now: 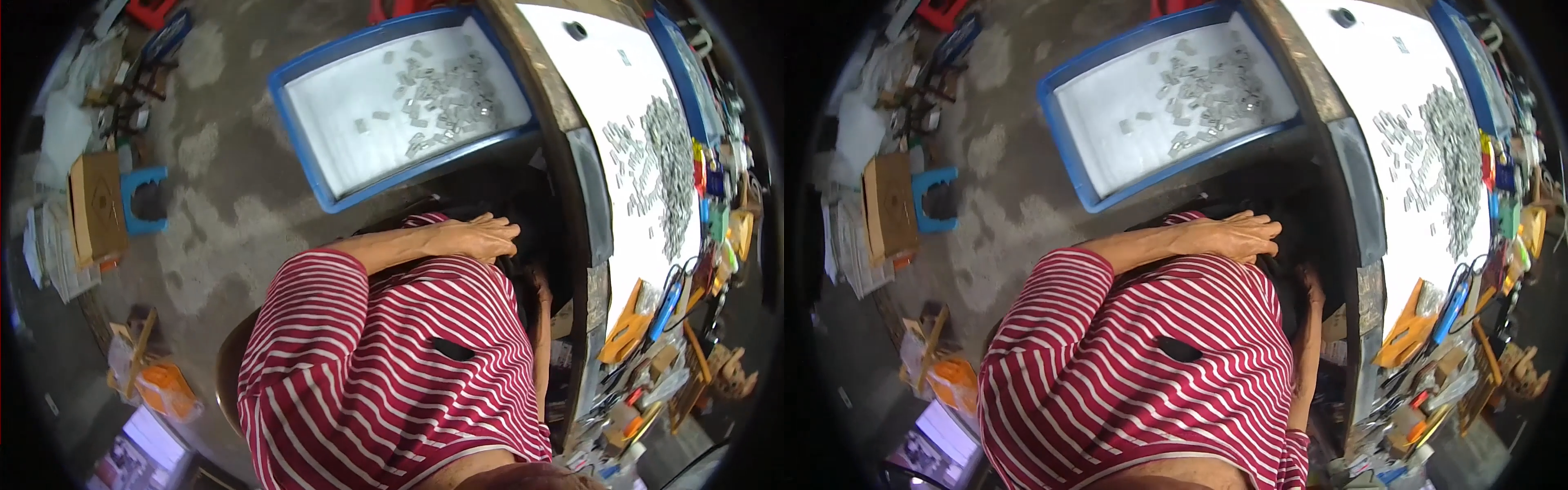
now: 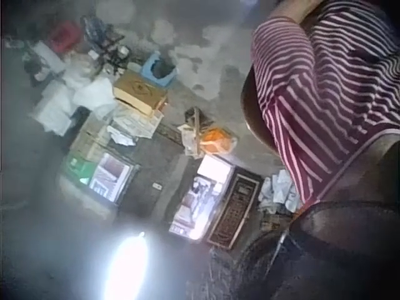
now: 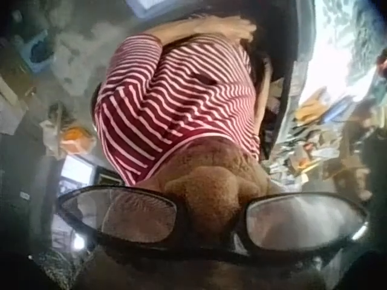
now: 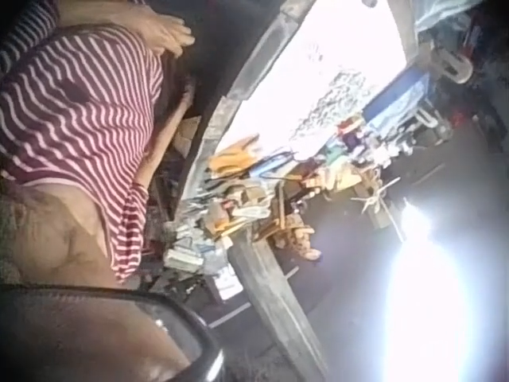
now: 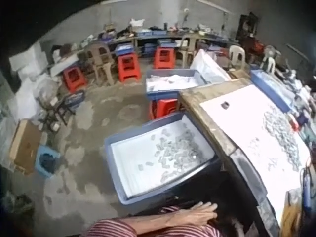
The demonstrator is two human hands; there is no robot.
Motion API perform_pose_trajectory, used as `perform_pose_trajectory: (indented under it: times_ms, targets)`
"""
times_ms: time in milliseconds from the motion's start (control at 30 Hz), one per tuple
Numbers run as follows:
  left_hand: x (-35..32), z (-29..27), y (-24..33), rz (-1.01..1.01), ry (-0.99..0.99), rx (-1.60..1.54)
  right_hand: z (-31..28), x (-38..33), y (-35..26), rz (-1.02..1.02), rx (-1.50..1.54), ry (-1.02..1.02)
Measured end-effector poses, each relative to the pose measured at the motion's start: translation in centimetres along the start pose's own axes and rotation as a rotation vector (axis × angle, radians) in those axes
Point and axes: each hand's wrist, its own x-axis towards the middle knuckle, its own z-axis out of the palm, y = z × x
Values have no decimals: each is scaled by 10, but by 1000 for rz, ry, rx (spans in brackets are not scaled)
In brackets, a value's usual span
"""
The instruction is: Manually inspecting and sorting small metal industrial components at a workbench.
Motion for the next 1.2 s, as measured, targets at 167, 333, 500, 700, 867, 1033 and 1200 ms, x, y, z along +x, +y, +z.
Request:
perform_pose_trajectory:
  times_ms: [167, 333, 500, 700, 867, 1033, 1200]
  targets:
    - [8, -1, -7, 38, 42, 22, 7, -18, -29, -193, 275, 360]
    - [26, -18, 0, -115, -114, -76, -63, -104, -114, -131, 211, 242]
    - [63, -47, 34, -18, -140, 16, -100, -168, -173, -387, 515, 517]
    - [132, -73, 87, 83, -234, -330, -123, -244, -180, -455, 778, 680]
    - [184, -71, 101, 168, -25, -329, -148, -289, -157, -405, 1056, 819]
    - [210, -56, 78, 102, 185, -236, -153, -305, -130, -239, 1298, 999]
    - [212, -45, 71, 31, 147, -273, -165, -311, -84, -70, 1290, 1168]
